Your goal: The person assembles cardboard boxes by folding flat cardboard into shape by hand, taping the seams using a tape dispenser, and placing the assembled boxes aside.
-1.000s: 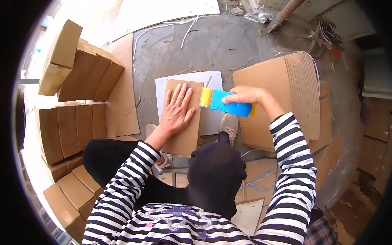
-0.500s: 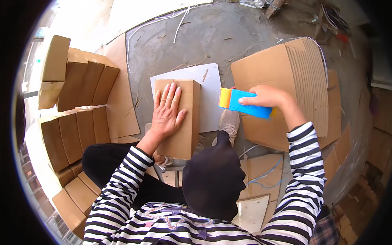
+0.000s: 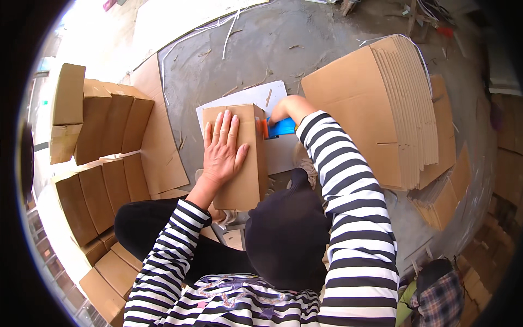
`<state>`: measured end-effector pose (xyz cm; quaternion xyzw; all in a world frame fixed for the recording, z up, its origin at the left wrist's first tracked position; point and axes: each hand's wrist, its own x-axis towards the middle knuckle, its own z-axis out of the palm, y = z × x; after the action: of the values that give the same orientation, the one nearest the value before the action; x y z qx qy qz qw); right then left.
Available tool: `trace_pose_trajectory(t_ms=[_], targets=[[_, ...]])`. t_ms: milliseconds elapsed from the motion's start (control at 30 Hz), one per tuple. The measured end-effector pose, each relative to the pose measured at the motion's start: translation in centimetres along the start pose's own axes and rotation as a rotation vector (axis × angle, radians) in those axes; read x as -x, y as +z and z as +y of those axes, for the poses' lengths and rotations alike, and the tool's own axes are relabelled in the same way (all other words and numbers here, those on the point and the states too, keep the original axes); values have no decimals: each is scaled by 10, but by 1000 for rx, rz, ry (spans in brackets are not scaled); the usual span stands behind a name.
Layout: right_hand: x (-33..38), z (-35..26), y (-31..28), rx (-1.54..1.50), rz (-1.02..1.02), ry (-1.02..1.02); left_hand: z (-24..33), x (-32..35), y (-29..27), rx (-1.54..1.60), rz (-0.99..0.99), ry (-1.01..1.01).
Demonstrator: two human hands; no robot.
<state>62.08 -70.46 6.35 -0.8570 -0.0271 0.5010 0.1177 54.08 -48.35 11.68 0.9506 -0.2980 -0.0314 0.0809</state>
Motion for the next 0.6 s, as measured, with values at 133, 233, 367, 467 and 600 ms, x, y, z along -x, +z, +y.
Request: trace_pose_trajectory(t_ms=[133, 233, 367, 467, 600], targets=[[26, 15, 6, -173, 115, 74, 0, 0, -6, 23, 20, -3], [52, 29, 15, -549, 262, 150, -5, 3, -8, 23, 29, -3], [18, 1, 54, -963, 1082, 235, -1, 1, 1, 37, 133, -82], [-4, -62, 49, -1067, 1248, 327, -3, -5, 12, -57, 218, -407], [-28, -74, 50, -1065, 1374, 289, -2, -15, 9, 155, 235, -637]])
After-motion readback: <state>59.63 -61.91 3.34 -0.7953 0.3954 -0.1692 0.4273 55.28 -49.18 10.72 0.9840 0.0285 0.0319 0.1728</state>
